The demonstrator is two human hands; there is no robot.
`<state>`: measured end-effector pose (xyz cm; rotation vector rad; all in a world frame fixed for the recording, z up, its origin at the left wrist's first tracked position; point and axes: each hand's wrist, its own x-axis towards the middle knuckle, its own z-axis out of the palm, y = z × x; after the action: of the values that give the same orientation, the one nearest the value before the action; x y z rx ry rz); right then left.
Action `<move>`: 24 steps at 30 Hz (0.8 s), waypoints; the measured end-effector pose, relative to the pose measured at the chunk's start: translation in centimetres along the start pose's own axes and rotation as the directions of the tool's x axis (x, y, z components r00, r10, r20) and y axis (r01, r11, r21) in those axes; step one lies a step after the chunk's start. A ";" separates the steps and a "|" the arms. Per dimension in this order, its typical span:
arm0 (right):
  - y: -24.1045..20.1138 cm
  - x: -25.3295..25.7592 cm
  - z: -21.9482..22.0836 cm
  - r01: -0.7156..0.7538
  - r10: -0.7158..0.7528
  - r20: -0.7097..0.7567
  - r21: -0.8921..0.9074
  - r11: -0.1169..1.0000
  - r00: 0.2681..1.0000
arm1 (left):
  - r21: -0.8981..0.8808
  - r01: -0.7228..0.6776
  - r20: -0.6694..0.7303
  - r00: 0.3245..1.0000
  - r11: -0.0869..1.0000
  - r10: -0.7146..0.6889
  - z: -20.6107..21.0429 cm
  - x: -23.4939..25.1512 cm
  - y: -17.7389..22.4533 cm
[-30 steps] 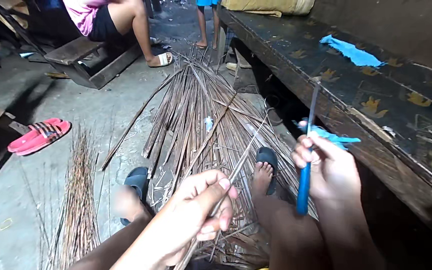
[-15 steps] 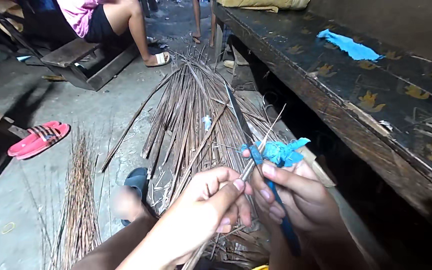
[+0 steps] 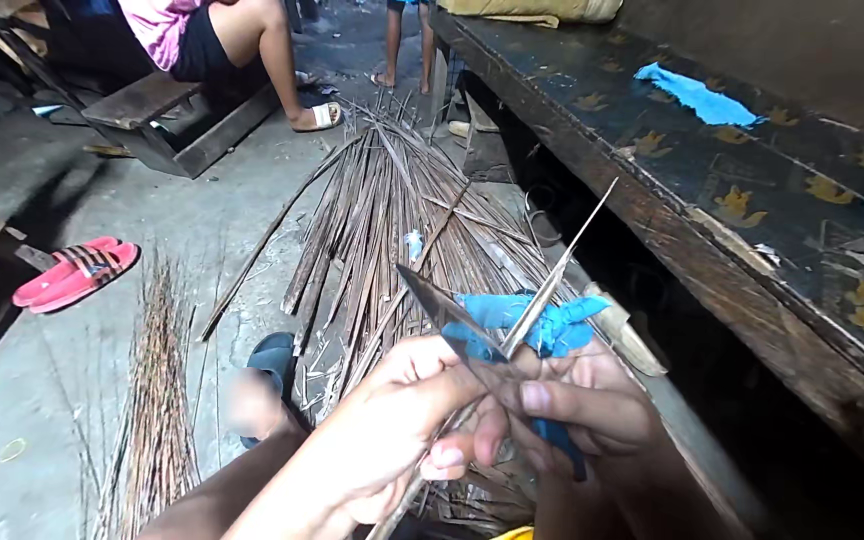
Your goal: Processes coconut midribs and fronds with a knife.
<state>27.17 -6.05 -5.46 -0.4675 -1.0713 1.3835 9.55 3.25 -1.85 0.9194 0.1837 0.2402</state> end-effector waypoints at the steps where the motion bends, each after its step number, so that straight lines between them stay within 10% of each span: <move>1: 0.1 0.0 0.0 0.013 -0.013 -0.006 0.001 1.000 1.000 | 0.007 -0.009 0.004 1.000 1.000 0.009 0.0 0.0 0.0; 10: 0.3 0.0 0.4 0.083 -0.099 -0.086 -0.167 0.982 0.991 | 0.366 -0.123 0.073 0.992 0.923 0.104 -1.0 -0.5 0.4; 24: 0.5 0.8 0.5 0.064 -0.082 -0.089 -0.186 0.980 0.993 | 0.964 -0.231 0.145 0.871 0.130 0.470 0.2 -1.4 -0.3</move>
<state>26.32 -5.39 -5.39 -0.6168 -1.1309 1.1915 8.27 2.53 -1.88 2.2890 0.3079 0.7311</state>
